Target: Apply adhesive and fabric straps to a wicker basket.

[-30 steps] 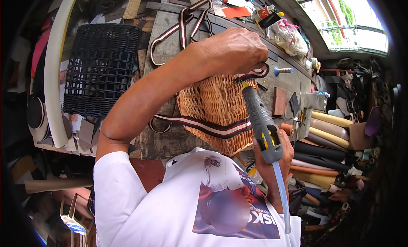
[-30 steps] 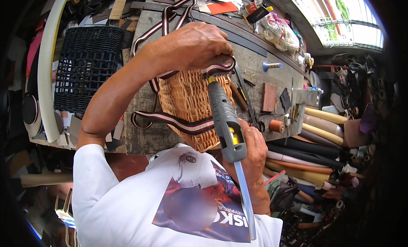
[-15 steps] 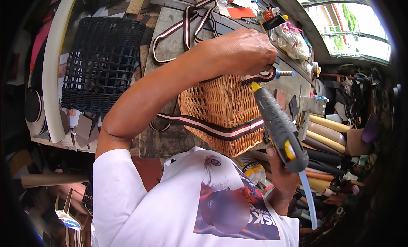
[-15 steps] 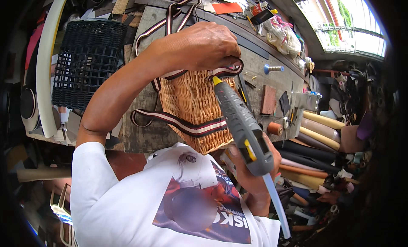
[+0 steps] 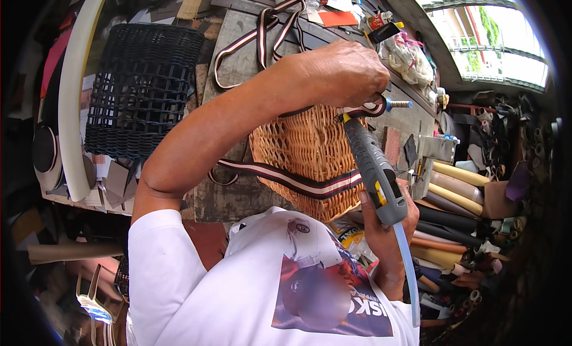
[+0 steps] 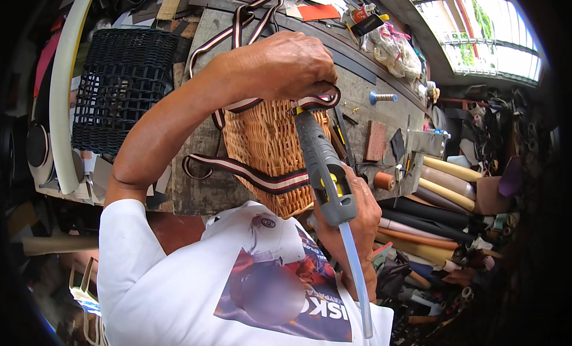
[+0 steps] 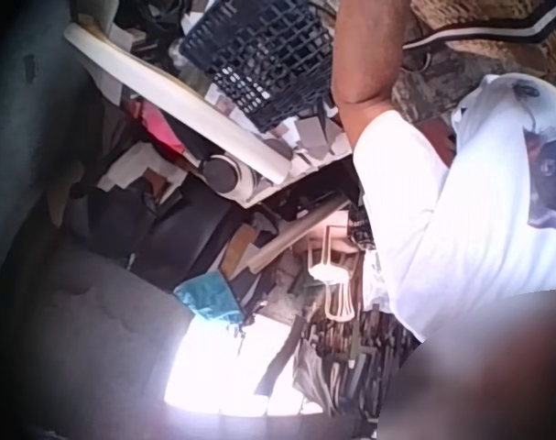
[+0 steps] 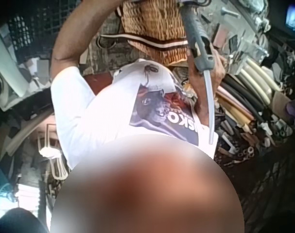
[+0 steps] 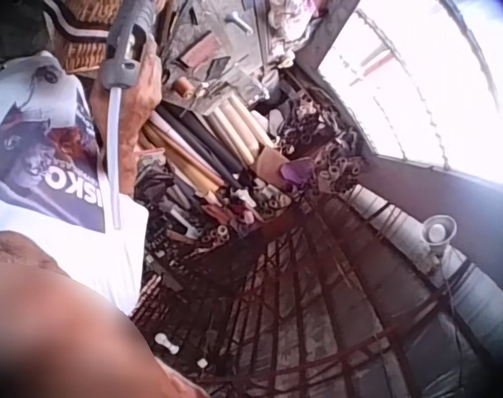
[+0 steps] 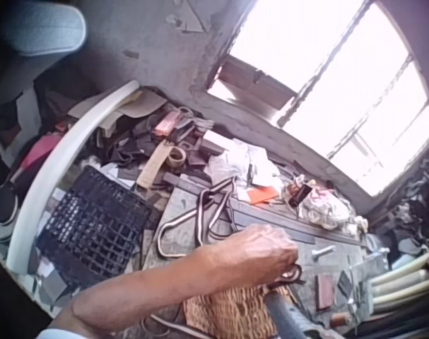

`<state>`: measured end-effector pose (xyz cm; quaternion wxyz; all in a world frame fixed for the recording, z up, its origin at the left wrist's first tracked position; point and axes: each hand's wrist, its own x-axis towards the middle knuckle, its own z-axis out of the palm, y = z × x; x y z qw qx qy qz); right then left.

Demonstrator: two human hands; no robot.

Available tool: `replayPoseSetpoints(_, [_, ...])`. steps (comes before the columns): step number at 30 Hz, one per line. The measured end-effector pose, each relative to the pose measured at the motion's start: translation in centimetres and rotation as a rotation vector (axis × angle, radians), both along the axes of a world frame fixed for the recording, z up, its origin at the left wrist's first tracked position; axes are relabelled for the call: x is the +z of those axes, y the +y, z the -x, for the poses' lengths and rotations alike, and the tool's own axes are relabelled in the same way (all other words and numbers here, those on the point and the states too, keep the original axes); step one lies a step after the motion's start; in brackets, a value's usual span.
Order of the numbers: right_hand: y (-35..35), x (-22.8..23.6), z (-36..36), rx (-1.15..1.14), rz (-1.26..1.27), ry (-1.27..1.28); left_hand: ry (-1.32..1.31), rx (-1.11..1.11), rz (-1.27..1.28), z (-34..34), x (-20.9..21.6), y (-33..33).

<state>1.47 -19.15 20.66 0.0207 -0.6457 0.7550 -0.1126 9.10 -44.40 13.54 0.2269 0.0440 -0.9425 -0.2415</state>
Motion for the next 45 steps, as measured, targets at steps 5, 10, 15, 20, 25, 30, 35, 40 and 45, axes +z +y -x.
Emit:
replayPoseSetpoints(5, [-0.4,-0.3,-0.2,0.018,-0.063,-0.056,-0.061,-0.017,0.017,-0.4,0.1,-0.3])
replayPoseSetpoints(10, [0.1,-0.7,0.0,0.06,-0.043,-0.029,-0.08,-0.023,0.013,-0.7,0.0,-0.5])
replayPoseSetpoints(15, [0.0,-1.3,0.0,0.118,-0.022,0.033,-0.064,-0.038,0.001,-1.1,0.0,-0.7])
replayPoseSetpoints(20, [-0.2,-1.6,-0.7,0.066,-0.001,-0.029,-0.038,-0.057,-0.039,-1.4,0.0,-0.9])
replayPoseSetpoints(25, [0.1,-1.4,-0.7,0.108,-0.045,-0.053,0.037,-0.07,-0.051,-1.2,-0.7,-0.9])
replayPoseSetpoints(30, [-0.1,-1.1,-0.7,0.129,-0.083,-0.089,0.04,-0.091,-0.05,-1.3,-0.4,-0.8])
replayPoseSetpoints(35, [-0.8,-0.8,-1.3,0.043,-0.066,-0.108,0.064,-0.106,-0.027,-1.6,-0.6,-0.9])
replayPoseSetpoints(40, [1.1,-0.4,0.0,-0.053,-0.123,-0.136,0.043,-0.105,-0.012,-1.5,-0.9,-0.9])
replayPoseSetpoints(45, [0.9,-0.1,0.2,-0.023,-0.149,-0.176,-0.009,-0.087,-0.002,-1.4,-0.6,-0.9])
